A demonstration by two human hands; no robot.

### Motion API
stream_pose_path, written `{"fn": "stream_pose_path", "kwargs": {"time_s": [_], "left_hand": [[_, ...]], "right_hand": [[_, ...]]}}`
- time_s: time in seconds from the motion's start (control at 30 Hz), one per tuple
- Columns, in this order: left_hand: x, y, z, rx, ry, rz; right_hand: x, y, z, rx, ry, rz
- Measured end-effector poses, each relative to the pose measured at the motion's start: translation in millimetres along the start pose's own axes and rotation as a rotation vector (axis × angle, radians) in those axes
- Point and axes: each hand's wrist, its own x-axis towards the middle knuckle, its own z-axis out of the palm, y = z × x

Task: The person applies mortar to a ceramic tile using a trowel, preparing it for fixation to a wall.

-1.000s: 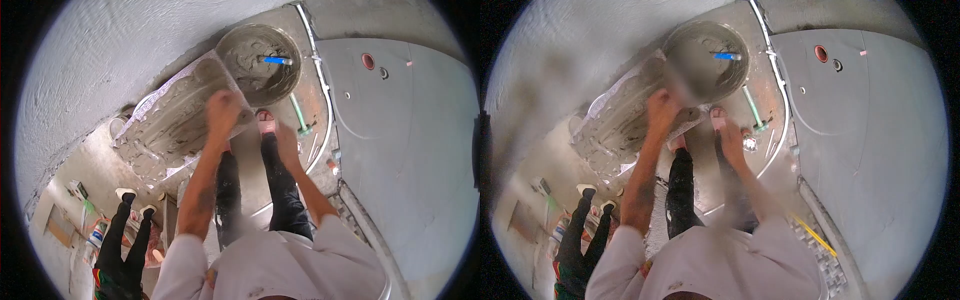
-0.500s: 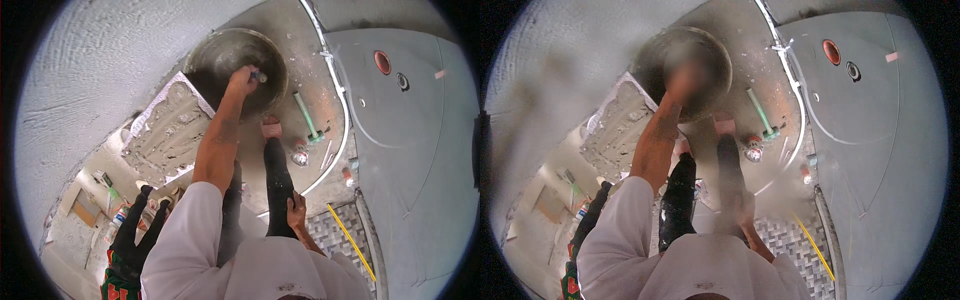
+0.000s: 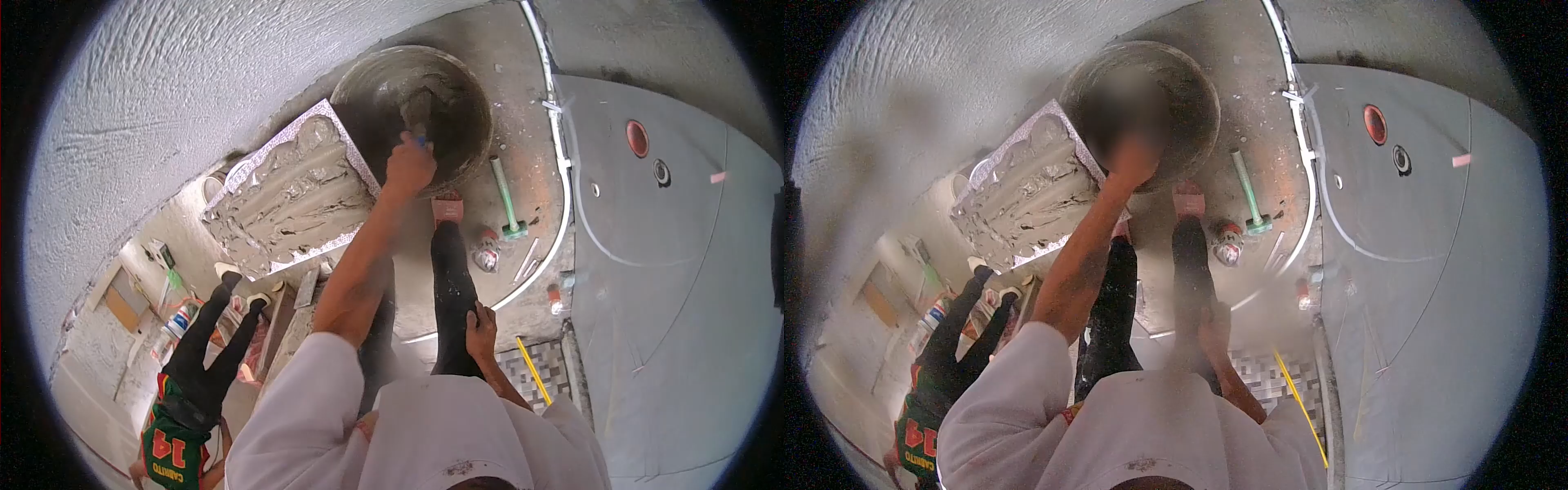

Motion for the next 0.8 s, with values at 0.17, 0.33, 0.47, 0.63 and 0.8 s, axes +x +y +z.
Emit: {"fn": "stream_pose_path", "kwargs": {"time_s": [0.17,0.33,0.47,0.63,0.8], "left_hand": [[30,41,44,0.261,-0.021,0.294],[19,55,69,-0.107,0.002,0.098],[-31,50,33,-0.622,-0.076,-0.118],[-85,4,12,-0.601,0.117,0.085],[-189,-80,-72,-0.89,0.168,0.13]], "right_hand": [[8,6,2,0.024,0.001,0.031],[9,-1,4,-0.047,-0.012,-0.036],[1,-8,7,-0.185,-0.025,-0.037],[-9,-6,24,-0.093,0.021,-0.061],[-22,-11,43,-0.291,-0.015,-0.172]]}}
